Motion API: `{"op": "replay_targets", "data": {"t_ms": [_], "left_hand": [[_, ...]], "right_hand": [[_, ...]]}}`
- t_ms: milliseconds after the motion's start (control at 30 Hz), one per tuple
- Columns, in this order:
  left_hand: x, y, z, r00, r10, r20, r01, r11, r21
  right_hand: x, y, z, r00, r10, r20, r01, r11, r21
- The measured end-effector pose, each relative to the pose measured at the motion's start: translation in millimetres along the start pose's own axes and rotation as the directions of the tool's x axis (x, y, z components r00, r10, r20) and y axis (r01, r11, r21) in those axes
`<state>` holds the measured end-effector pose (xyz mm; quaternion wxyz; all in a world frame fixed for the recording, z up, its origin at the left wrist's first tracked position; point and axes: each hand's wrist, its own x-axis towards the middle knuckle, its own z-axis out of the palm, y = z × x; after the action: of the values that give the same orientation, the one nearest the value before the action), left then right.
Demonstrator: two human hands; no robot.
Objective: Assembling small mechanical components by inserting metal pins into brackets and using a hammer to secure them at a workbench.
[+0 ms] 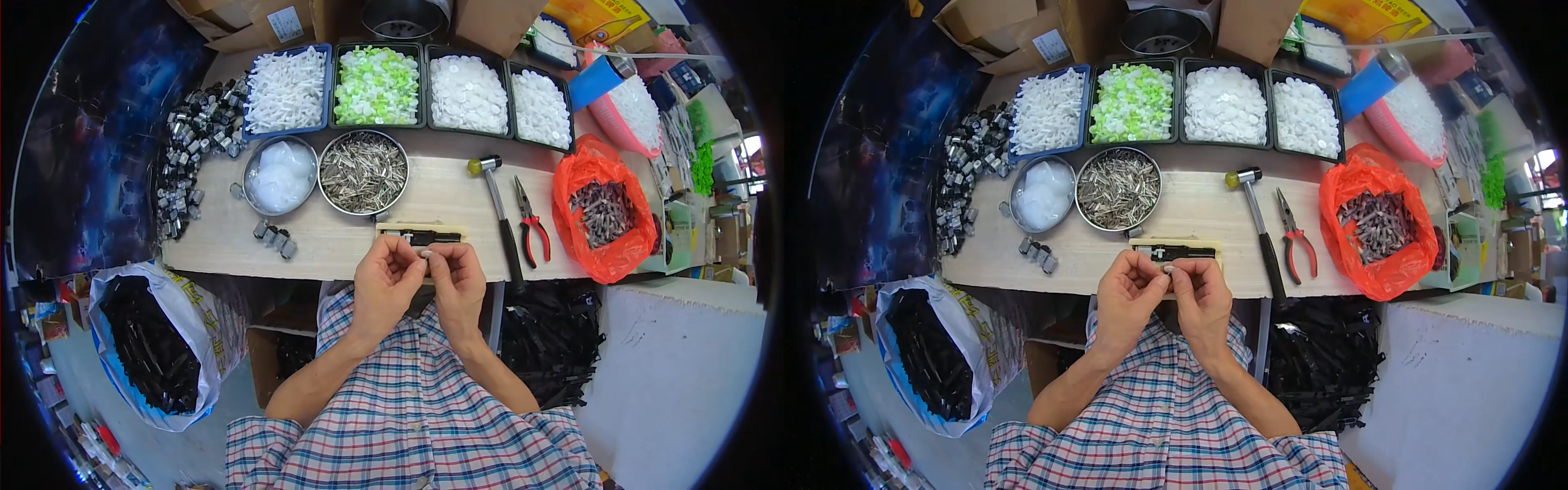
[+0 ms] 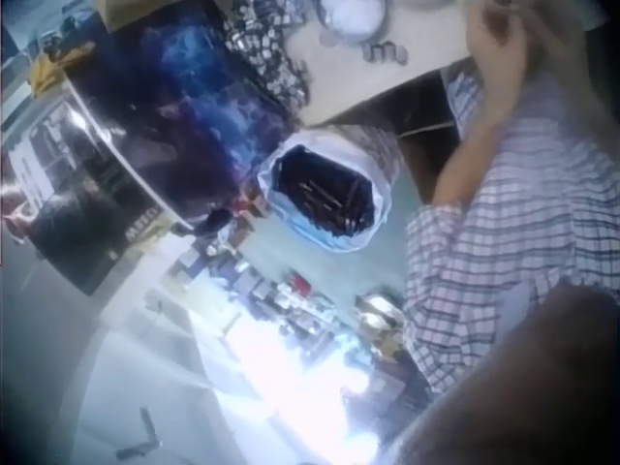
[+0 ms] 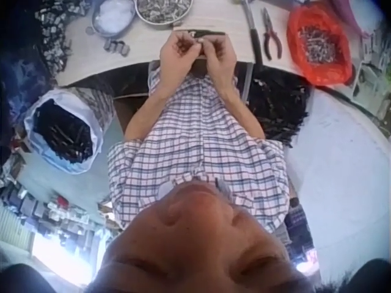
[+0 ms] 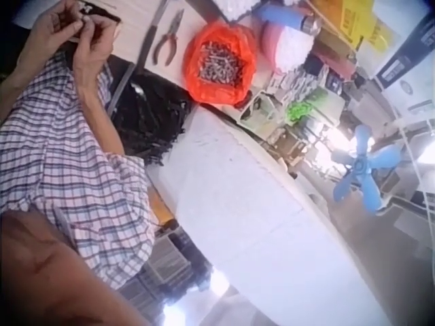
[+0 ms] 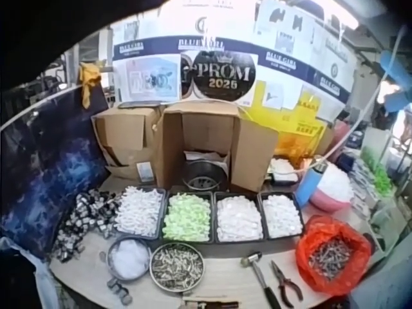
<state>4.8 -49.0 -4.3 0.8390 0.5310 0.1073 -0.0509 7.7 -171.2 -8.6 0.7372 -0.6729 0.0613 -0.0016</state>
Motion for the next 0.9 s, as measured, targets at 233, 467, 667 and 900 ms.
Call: {"op": "replay_targets", "data": {"t_ms": [233, 467, 667, 900], "left_hand": [[-7, 3, 0, 0.998, -0.046, -0.035, 0.047, 0.998, 0.029], [-12, 13, -9, 0.993, 0.02, -0.115, 0.046, 0.839, 0.542], [-8, -8, -29, 0.721, 0.457, 0.521, -0.614, 0.071, 0.786], [-4, -23, -33, 0.726, 0.373, 0.577, -0.612, -0.033, 0.791]], "right_hand": [[-4, 8, -6, 0.983, -0.182, 0.031, 0.184, 0.955, -0.232], [15, 7, -17, 0.801, -0.508, 0.318, 0.599, 0.67, -0.438], [42, 9, -19, 0.769, -0.467, 0.436, 0.633, 0.46, -0.622], [47, 17, -19, 0.758, -0.448, 0.474, 0.646, 0.412, -0.643]]}}
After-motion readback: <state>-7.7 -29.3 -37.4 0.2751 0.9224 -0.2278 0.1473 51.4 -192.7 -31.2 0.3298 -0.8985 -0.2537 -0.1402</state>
